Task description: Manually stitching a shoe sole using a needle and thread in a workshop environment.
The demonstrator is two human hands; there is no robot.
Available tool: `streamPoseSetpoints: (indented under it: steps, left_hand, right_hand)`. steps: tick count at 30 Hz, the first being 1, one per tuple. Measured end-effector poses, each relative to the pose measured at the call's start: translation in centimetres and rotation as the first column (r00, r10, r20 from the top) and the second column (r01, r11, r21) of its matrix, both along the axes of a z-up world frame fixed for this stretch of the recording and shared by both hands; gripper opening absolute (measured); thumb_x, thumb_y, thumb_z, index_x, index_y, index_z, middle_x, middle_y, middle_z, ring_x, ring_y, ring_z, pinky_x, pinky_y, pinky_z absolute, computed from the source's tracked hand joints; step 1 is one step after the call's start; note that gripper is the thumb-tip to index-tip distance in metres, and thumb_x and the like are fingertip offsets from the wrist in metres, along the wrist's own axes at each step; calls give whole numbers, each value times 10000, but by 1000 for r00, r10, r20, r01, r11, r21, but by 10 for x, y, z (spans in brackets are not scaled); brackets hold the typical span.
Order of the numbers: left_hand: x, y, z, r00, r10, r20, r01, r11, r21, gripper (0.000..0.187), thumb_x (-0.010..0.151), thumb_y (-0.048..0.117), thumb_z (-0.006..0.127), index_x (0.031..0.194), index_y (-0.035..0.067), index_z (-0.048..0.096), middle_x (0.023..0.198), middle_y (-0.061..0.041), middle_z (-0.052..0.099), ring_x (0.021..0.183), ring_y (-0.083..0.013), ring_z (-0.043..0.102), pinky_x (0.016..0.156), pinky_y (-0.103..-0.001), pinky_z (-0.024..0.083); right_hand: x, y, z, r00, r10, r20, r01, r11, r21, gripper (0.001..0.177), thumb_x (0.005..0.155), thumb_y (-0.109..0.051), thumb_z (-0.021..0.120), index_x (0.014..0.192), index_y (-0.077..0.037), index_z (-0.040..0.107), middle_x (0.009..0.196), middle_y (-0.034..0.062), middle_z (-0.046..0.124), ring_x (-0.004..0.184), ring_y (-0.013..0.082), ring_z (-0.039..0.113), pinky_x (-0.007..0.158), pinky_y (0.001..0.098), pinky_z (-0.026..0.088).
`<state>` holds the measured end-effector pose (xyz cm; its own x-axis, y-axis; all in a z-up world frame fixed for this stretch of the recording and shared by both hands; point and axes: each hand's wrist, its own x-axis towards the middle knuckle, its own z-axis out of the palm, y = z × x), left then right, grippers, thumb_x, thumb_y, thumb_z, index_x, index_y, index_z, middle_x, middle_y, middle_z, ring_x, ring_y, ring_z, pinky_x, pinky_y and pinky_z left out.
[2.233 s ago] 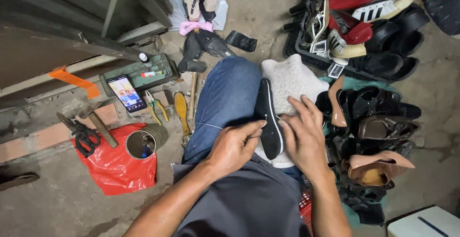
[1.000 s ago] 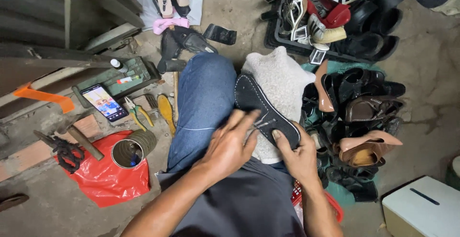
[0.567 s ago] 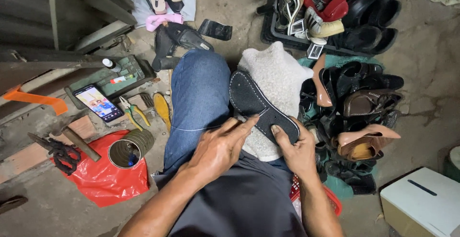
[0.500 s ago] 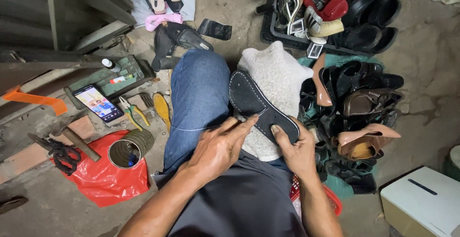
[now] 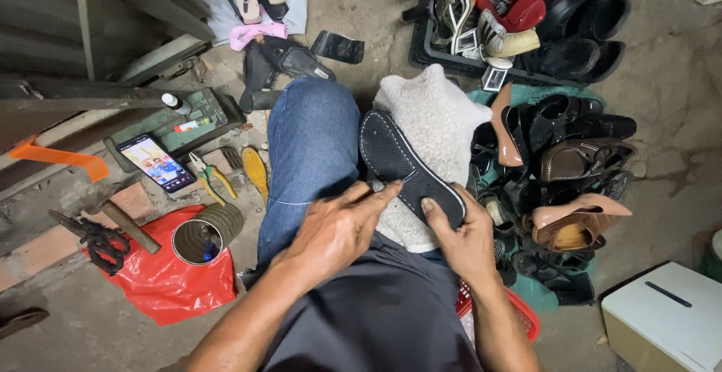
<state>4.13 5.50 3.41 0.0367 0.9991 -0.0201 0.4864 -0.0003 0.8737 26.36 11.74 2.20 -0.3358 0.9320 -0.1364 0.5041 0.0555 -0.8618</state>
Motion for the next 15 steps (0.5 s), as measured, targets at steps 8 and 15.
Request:
streamPoseSetpoints:
  steps: [8,15]
  left_hand:
    - [-35,23,11,974,-200,-111,201,980,-3,332,947,34,543,1191,72,765,746,-212,737,751,-430,751,536,-497,597]
    - [-35,28,-14,966,-192,-171,206,976,67,372,934,112,529,1195,207,776,782,-106,699,640,-370,714,519,-486,576]
  right_hand:
    - [-31,-6,25,967,129,220,-181,955,236,215,918,-177,726,1072,-27,723,898,163,743,763,358,737,511,409,513]
    - [-45,-7,32,936,141,324,-257,901,349,234,920,-260,722,1027,-52,723,817,114,719,642,333,715,463,389,535]
